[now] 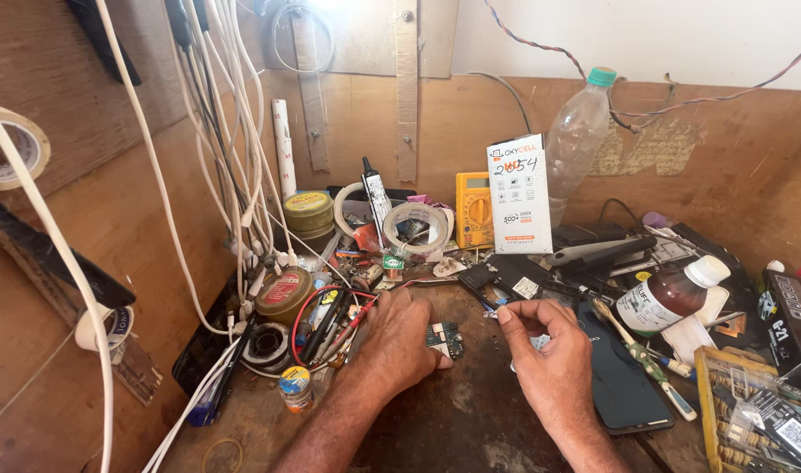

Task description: The person holds a small circuit board and uses a screwdriver to adjust or remove components. They manipulate the board with both hands, occasionally repositioning it on the cluttered workbench.

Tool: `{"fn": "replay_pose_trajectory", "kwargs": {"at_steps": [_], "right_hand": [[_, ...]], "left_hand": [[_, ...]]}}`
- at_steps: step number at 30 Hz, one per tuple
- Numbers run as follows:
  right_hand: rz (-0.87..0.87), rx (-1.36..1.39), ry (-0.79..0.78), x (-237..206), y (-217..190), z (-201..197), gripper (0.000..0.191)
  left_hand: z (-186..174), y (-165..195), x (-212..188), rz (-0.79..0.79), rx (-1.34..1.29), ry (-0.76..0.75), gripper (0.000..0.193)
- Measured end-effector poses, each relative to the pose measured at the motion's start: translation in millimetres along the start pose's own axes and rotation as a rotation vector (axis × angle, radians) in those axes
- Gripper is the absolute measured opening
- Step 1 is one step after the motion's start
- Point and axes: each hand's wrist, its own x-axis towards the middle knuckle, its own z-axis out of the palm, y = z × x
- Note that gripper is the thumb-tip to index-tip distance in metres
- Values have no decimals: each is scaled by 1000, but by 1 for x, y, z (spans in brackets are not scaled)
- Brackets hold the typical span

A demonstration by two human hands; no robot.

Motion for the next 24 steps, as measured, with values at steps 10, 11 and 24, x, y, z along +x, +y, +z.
{"fn": "replay_pose_trajectory", "kwargs": {"at_steps": [10,11,24], "right_hand": [[20,-25,5,0,1,0,19],[9,-35,14,-2,1,-1,19],[60,38,107,-2,-1,-3,20]], "left_hand": [[12,-18,1,24,-148,85,42],[18,-25,5,18,-209,129,38],[35,-34,45,-678,-1644,-310,76]]}}
